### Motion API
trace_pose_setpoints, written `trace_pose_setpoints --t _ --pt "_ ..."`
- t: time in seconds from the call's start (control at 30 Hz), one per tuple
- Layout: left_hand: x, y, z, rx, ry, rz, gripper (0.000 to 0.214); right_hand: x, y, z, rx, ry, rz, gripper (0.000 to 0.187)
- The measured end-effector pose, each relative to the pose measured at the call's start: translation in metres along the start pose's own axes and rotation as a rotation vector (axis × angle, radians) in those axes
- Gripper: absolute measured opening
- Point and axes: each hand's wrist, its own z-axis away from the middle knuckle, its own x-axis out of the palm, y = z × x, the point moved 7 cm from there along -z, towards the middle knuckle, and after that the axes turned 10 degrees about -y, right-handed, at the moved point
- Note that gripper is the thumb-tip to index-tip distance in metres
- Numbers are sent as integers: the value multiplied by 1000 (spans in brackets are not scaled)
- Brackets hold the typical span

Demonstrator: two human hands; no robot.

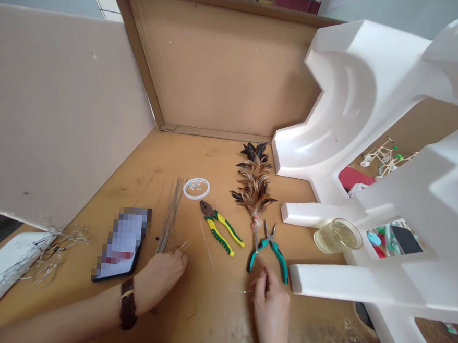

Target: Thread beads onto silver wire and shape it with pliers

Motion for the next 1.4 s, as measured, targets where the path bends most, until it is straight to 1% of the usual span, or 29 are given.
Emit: trace_pose_setpoints --t 0.17,0.33,0.4,0.47,0.5,0.53,0.57,0.63,0.7,0.73,0.77,0.83,0.97,1.07,1.13,1.3,1.4 --pt "-1 -2 1 -8 -9 11 31 -4 3 5 -20 42 52 42" --pt "1 0 1 -8 2 44 32 -3 7 5 -15 27 76 42" --pt "1 -2 1 14 -6 54 27 -3 8 5 -11 15 56 42" --pt "-5 -5 2 49 9 93 21 -3 8 5 -2 7 24 41" --pt "-11 -8 4 71 42 161 18 -2 8 4 7 3 4 41" --pt "-19 -10 5 101 88 277 14 -2 8 4 15 0 -20 41" --pt "-27 -13 6 139 137 447 11 -2 7 4 22 -2 -48 41" --pt "-41 -16 6 248 198 911 6 -1 6 3 27 1 -110 42" --pt "-50 -13 3 370 192 1351 12 -1 4 3 26 14 -159 44" --pt "-54 -10 0 419 187 1518 16 -1 4 2 31 19 -173 44" --pt "-57 -7 -3 454 192 1641 19 0 4 2 38 22 -182 45" --pt "-62 -1 -9 498 201 1780 21 2 4 2 55 25 -203 45" --pt "-65 14 -20 552 187 1874 18 6 8 0 54 36 -297 47" --pt "-69 17 -21 566 276 1903 16 7 10 -1 29 46 -351 48" --pt "-73 19 -20 574 307 1928 17 7 9 -2 22 52 -368 48" --pt "-81 30 -13 634 244 1924 16 6 7 -1 45 75 -373 50" --pt "-86 35 -11 647 248 1889 16 5 7 -1 30 39 -341 49"
